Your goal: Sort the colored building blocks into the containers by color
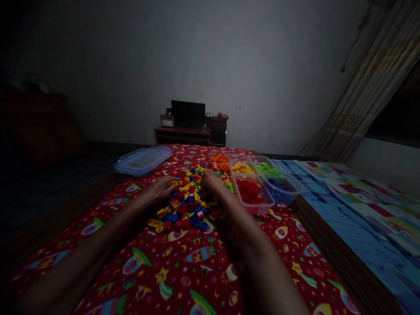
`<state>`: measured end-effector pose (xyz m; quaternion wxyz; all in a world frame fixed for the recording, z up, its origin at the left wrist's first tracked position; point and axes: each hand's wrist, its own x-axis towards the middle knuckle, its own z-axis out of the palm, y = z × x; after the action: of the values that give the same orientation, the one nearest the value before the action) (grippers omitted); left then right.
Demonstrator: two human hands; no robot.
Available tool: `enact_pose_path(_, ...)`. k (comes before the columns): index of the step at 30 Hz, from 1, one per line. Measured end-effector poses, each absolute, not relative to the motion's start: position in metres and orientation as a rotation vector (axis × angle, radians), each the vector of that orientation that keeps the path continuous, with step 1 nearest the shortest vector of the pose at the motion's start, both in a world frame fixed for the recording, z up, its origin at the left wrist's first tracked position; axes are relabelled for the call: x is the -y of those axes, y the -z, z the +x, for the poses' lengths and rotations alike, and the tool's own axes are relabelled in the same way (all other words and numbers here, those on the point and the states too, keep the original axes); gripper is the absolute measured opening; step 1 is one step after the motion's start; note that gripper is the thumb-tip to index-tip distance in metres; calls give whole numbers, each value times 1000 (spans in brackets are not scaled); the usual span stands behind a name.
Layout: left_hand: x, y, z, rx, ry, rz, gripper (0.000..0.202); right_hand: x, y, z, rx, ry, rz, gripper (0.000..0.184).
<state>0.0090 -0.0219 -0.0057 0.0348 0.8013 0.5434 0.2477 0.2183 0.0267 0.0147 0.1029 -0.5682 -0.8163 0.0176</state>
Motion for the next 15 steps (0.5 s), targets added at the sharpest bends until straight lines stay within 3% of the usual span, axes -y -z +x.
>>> enact_pose_path(5,25,3,11,-1630,-682,2479,46,-18,-20,231,2304,-119,-1614,23)
enact_pose_path(15,24,8,13,-1597,-716,2548,46,-4,-45,291,1915,-596,-1386,20)
